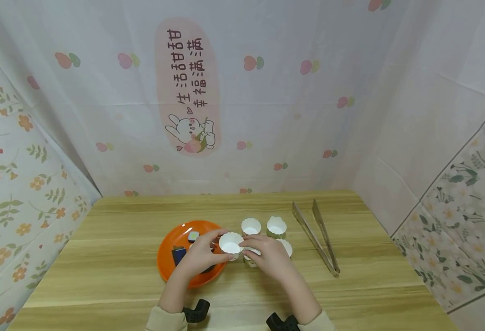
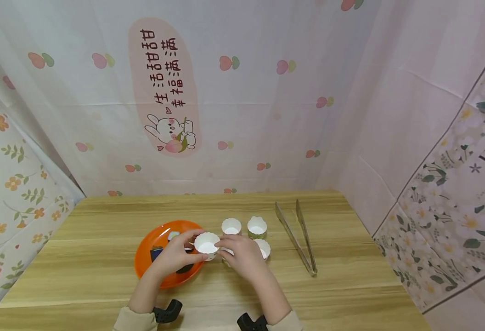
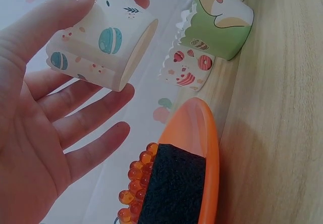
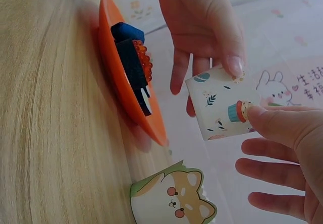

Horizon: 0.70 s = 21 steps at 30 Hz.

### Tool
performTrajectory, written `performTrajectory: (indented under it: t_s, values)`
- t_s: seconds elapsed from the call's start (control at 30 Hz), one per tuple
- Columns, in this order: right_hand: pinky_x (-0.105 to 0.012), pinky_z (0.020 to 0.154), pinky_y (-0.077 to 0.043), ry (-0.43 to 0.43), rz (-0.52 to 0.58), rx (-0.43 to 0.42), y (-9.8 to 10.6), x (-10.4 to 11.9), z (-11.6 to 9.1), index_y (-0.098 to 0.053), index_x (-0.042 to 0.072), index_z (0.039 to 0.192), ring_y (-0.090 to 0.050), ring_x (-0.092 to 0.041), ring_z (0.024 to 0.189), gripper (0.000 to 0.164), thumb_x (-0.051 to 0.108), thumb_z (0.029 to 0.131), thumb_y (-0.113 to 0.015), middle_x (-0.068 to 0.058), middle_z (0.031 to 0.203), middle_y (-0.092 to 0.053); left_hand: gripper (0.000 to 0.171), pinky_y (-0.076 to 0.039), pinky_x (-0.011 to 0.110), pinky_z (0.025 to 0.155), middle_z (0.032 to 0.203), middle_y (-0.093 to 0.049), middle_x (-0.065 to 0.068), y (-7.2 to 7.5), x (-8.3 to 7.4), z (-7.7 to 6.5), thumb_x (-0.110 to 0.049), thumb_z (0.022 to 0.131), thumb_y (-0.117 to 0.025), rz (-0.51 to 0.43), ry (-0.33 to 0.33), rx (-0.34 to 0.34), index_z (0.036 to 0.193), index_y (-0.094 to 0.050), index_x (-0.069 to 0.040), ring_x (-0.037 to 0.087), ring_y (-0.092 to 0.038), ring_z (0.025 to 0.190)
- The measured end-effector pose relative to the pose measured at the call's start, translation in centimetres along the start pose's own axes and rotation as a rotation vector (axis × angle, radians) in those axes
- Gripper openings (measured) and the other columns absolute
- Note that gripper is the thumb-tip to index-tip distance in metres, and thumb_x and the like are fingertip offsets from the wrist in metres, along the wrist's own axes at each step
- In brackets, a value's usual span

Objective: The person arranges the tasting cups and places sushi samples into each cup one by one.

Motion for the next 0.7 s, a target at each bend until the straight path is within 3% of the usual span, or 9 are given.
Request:
performTrajectory:
  t_s: [0.7]
  values:
    - [-0.032, 0.079, -0.055, 0.106, -0.036, -0.081, 0.68, 0.76, -0.19, -0.076, 0.014, 0.089, -0.066, -0.018, 0.097, 0.012, 0.011, 0.077, -0.079, -0.001, 0.102, -0.071, 0.07, -0.052, 0.034, 0.076, 0.118, -0.059, 0.001, -0.32, 0.12, 0.03, -0.038, 0.077, -0.08, -0.007, -0.005, 0.016, 0.134, -0.053, -0.008, 0.027, -0.056, 0.097]
Point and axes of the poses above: each hand's wrist, its own z-axis towards the middle knuckle, its own y-axis out of the back of the hand, x = y × z, the point moved 10 cm from there along z, towards the middle knuckle
